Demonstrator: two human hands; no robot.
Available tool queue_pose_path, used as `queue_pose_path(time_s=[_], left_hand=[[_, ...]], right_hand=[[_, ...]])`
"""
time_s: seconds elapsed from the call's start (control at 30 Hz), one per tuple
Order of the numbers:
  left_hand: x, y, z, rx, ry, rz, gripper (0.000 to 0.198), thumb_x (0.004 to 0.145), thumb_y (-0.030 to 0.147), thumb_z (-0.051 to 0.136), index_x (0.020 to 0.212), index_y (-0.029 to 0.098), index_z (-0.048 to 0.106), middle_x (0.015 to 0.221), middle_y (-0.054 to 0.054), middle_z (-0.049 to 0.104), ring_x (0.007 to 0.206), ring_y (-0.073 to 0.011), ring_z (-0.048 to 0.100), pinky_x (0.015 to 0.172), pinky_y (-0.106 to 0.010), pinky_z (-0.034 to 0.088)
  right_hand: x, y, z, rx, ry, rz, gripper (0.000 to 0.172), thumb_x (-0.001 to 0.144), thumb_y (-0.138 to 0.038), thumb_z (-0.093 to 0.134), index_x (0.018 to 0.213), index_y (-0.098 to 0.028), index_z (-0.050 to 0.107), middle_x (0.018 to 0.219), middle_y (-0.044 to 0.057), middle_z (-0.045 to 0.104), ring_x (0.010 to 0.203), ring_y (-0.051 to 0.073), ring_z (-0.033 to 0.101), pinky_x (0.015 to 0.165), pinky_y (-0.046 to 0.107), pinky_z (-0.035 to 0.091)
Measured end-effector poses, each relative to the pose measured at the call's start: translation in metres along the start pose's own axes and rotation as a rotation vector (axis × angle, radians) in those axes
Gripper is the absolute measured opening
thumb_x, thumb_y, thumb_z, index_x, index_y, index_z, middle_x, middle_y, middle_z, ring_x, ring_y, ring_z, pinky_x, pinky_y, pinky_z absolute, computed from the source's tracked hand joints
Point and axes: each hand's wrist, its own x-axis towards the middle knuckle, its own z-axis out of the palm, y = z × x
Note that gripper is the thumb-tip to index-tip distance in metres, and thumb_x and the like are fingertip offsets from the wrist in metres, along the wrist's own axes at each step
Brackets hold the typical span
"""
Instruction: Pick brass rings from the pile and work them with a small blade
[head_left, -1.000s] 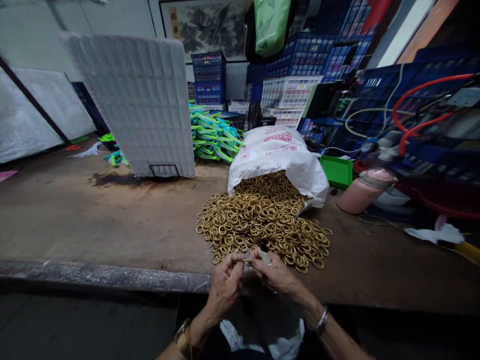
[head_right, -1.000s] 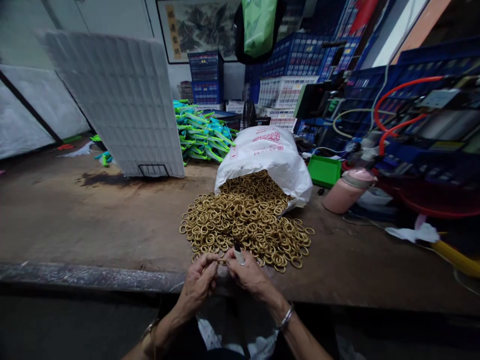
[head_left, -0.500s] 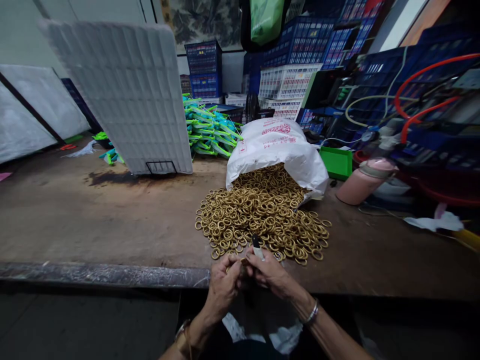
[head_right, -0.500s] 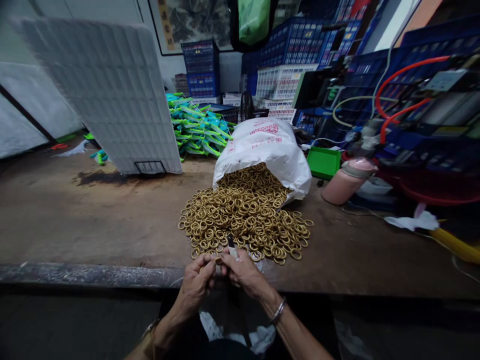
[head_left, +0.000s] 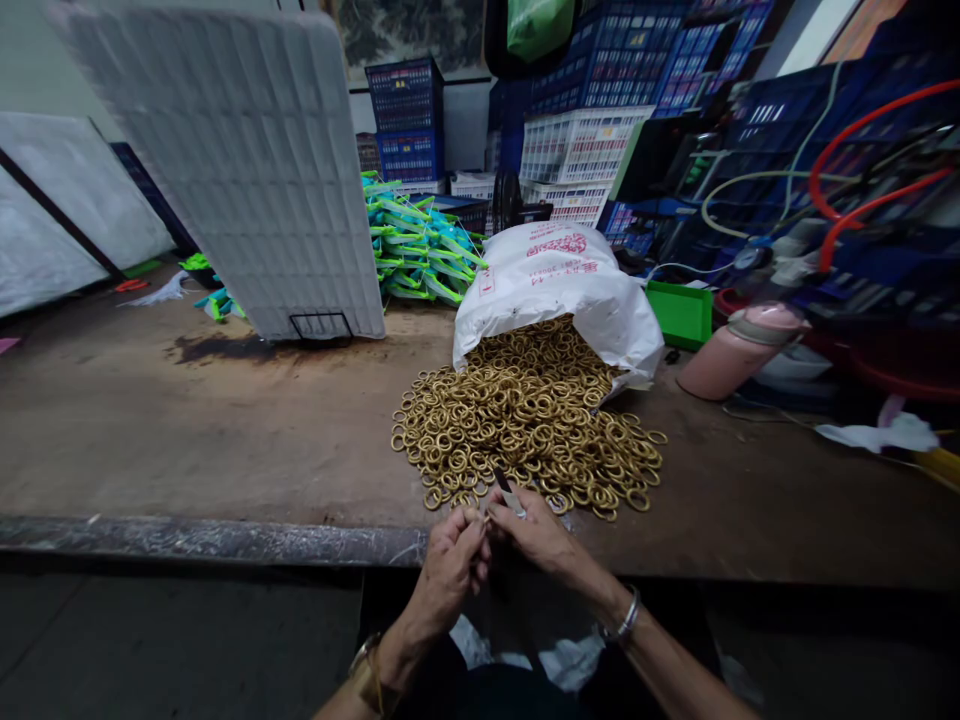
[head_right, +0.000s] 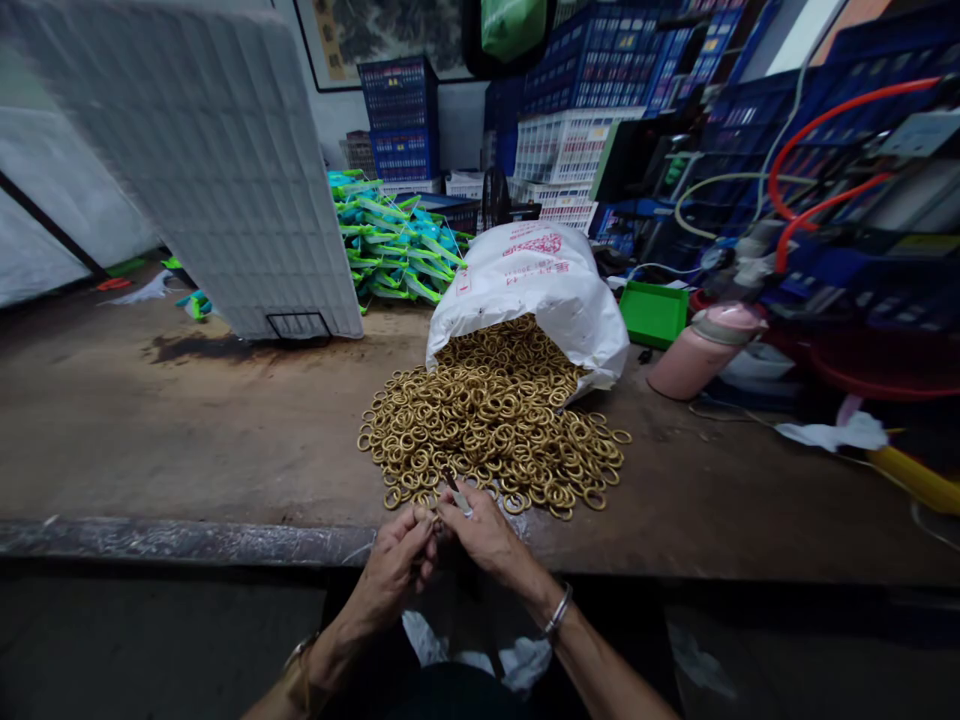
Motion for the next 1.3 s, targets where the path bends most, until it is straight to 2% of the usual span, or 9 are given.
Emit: queue_pose_path(time_s=[0.13,0.27,0.4,0.5,0.63,0.8,1.03,1.17,1.3], left_hand=[[-0.001,-0.001,0.001,-0.004,0.013,0.012,0.035,0.072,0.052,0.051,0.069,0.018,0.043,0.052,0.007,0.044,0.037,-0.0031,0.036,0.036,-0.014,0.025],[-0.002,0.000,0.001,-0.015,0.045,0.039,0.033,0.075,0.050,0.049,0.072,0.018,0.043,0.054,0.007,0.045,0.038,-0.0030,0.036,0.037,-0.014,0.025],[0.000,0.003,0.001,-0.008,0.071,0.062,0.034,0.073,0.051,0.051,0.072,0.018,0.043,0.057,0.006,0.046,0.039,-0.0032,0.037,0.037,-0.014,0.026],[0.001,0.004,0.002,0.008,0.063,0.093,0.034,0.073,0.051,0.051,0.071,0.018,0.042,0.054,0.006,0.045,0.038,-0.0032,0.034,0.036,-0.015,0.025],[0.000,0.004,0.001,0.032,0.065,0.091,0.034,0.073,0.051,0.050,0.070,0.018,0.042,0.048,0.008,0.041,0.036,-0.0036,0.031,0.035,-0.015,0.024],[0.000,0.003,0.001,0.007,0.083,0.089,0.033,0.073,0.049,0.052,0.072,0.018,0.042,0.056,0.006,0.045,0.040,-0.0033,0.034,0.036,-0.015,0.025],[-0.001,-0.002,0.000,-0.008,0.107,0.132,0.034,0.072,0.049,0.053,0.069,0.018,0.041,0.055,0.006,0.045,0.039,-0.0025,0.034,0.037,-0.014,0.024],[-0.013,0.003,0.002,0.003,0.031,0.120,0.032,0.074,0.046,0.053,0.067,0.017,0.043,0.053,0.005,0.046,0.038,-0.0024,0.035,0.035,-0.014,0.024],[-0.019,0.011,0.005,-0.210,-0.066,0.059,0.027,0.076,0.043,0.053,0.072,0.018,0.044,0.060,0.004,0.051,0.038,-0.0034,0.038,0.034,-0.015,0.027]], right_hand=[[0.001,0.002,-0.001,-0.041,0.021,-0.006,0.020,0.079,-0.036,0.042,0.072,-0.018,0.049,0.058,-0.004,0.047,0.054,0.009,0.042,0.053,0.020,0.034],[-0.005,0.003,0.000,-0.366,0.144,-0.085,0.019,0.081,-0.026,0.035,0.070,-0.019,0.049,0.062,-0.002,0.049,0.057,0.010,0.043,0.056,0.022,0.033],[-0.015,0.002,0.005,-0.690,0.101,-0.183,0.021,0.071,-0.008,0.036,0.079,-0.020,0.050,0.067,-0.001,0.055,0.061,0.012,0.047,0.058,0.022,0.030],[-0.018,0.001,0.009,-0.812,0.091,-0.184,0.027,0.065,-0.005,0.036,0.083,-0.019,0.050,0.068,0.001,0.057,0.062,0.013,0.049,0.057,0.023,0.027],[-0.018,-0.001,0.012,-0.865,0.116,-0.179,0.026,0.067,-0.006,0.035,0.083,-0.020,0.051,0.071,0.001,0.059,0.063,0.014,0.050,0.056,0.024,0.025],[-0.018,-0.007,0.013,-0.893,0.154,-0.166,0.024,0.068,-0.007,0.036,0.083,-0.019,0.051,0.070,0.002,0.060,0.060,0.013,0.051,0.054,0.025,0.024],[-0.017,-0.008,0.012,-0.899,0.071,-0.131,0.025,0.069,-0.007,0.036,0.086,-0.018,0.050,0.067,0.001,0.060,0.058,0.012,0.050,0.053,0.024,0.022],[-0.013,0.004,0.001,-0.996,0.090,-0.043,0.029,0.072,-0.008,0.036,0.095,-0.017,0.050,0.068,0.002,0.061,0.057,0.013,0.051,0.052,0.025,0.021],[-0.009,0.012,-0.012,-1.075,0.215,0.016,0.024,0.073,-0.007,0.038,0.090,-0.017,0.052,0.069,0.003,0.062,0.059,0.013,0.054,0.052,0.024,0.022]])
